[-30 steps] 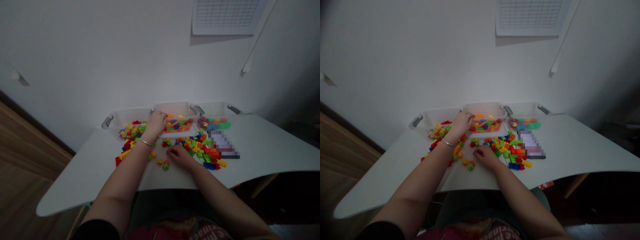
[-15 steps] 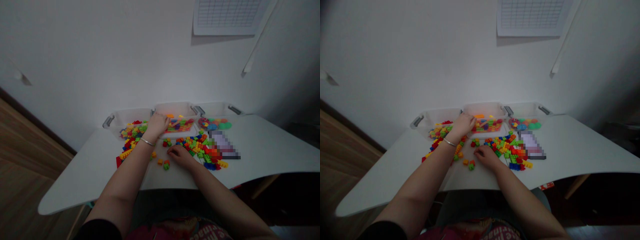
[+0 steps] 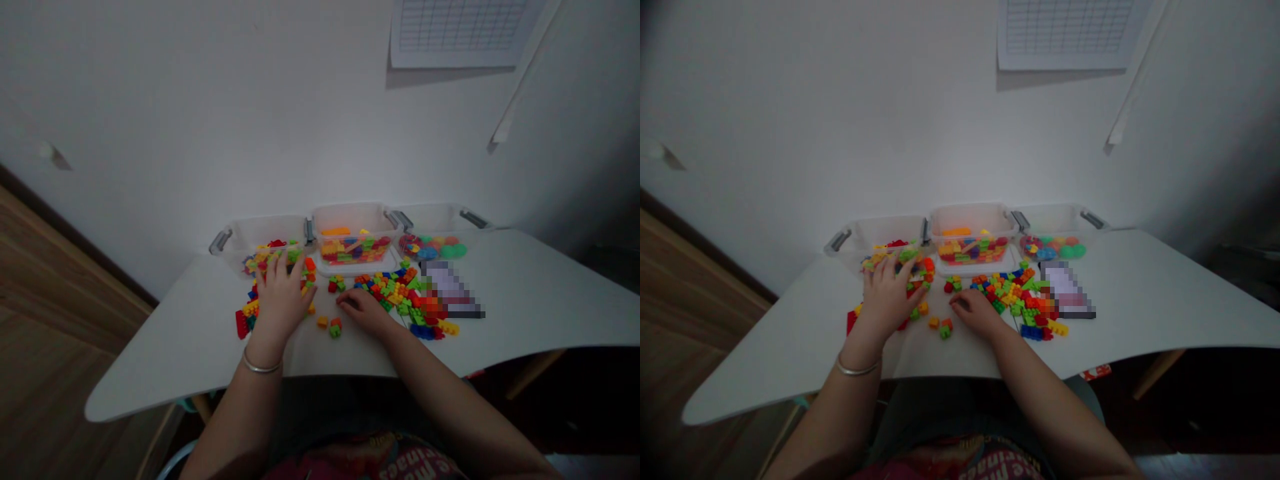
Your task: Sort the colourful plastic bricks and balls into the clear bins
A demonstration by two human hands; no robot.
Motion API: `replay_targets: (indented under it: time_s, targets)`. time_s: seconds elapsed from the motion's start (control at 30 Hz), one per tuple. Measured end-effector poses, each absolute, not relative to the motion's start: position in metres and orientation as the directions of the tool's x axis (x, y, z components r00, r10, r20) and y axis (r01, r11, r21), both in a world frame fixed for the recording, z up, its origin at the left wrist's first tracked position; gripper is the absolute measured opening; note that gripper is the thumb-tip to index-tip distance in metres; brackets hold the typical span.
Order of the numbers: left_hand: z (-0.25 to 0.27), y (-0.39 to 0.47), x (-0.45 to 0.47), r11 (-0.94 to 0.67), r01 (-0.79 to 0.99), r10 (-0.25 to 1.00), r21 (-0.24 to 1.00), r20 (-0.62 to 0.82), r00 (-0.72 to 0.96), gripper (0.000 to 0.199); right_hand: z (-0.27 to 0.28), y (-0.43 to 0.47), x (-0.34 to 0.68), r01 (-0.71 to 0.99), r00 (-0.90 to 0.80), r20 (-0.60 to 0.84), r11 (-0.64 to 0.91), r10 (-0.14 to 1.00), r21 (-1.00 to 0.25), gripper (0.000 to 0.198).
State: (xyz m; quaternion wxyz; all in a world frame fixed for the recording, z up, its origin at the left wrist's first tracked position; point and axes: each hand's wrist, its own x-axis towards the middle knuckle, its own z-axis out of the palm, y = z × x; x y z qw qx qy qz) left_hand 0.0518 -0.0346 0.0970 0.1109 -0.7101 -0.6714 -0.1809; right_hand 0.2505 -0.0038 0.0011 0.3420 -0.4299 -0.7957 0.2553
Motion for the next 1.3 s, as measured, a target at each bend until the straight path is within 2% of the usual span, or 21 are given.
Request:
replay_targets:
  time_s: [0.13,0.23,0.33,0.5,0.67,0.8,0.9,1.1,1.2,1.3]
  targets:
    - [0.075,-0.051,0.016,0.154,0.988,0.986,-0.024,0.075,-0.152,0.089,0.002,-0.010,0.249,0.480,-0.425,0.362,0.545,0.830,-0.687,0.022]
    - [0.067,-0.052,-0.005,0.253,0.967,0.966,-0.030,-0.036,-0.254,0.102,0.006,-0.017,0.247,0.474,-0.457,0.377,0.579,0.806,-0.663,0.031]
    - [0.062,-0.050,-0.015,0.241,0.970,0.967,0.029,-0.086,-0.238,0.105,0.010,-0.022,0.244,0.446,-0.503,0.403,0.629,0.765,-0.637,0.038]
    - [0.057,-0.050,-0.010,0.196,0.978,0.981,0.074,-0.016,-0.196,0.098,0.018,-0.030,0.235,0.383,-0.619,0.458,0.754,0.638,-0.534,0.049]
    - [0.051,-0.052,0.007,0.167,0.982,0.984,0.086,0.051,-0.171,0.090,0.022,-0.036,0.228,0.477,-0.690,0.367,0.774,0.623,-0.417,0.058]
    - [0.043,-0.052,0.020,0.096,0.994,0.986,0.061,0.130,-0.103,0.092,0.020,-0.038,0.225,0.553,-0.669,0.365,0.762,0.647,-0.337,0.040]
    - [0.041,-0.052,0.025,0.082,0.994,0.986,0.072,0.143,-0.091,0.093,0.018,-0.037,0.224,0.634,-0.587,0.385,0.700,0.712,-0.329,0.032]
    - [0.040,-0.050,0.033,0.123,0.986,0.977,0.114,0.157,-0.141,0.091,0.017,-0.031,0.226,0.762,-0.393,0.395,0.535,0.830,-0.365,0.035]
    - [0.042,-0.051,0.036,0.124,0.983,0.976,0.133,0.165,-0.145,0.093,0.017,-0.030,0.227,0.763,-0.359,0.414,0.518,0.836,-0.385,0.034]
    - [0.046,-0.059,0.033,0.116,0.987,0.976,0.113,0.174,-0.135,0.092,0.016,-0.031,0.228,0.721,-0.401,0.443,0.575,0.801,-0.387,0.036]
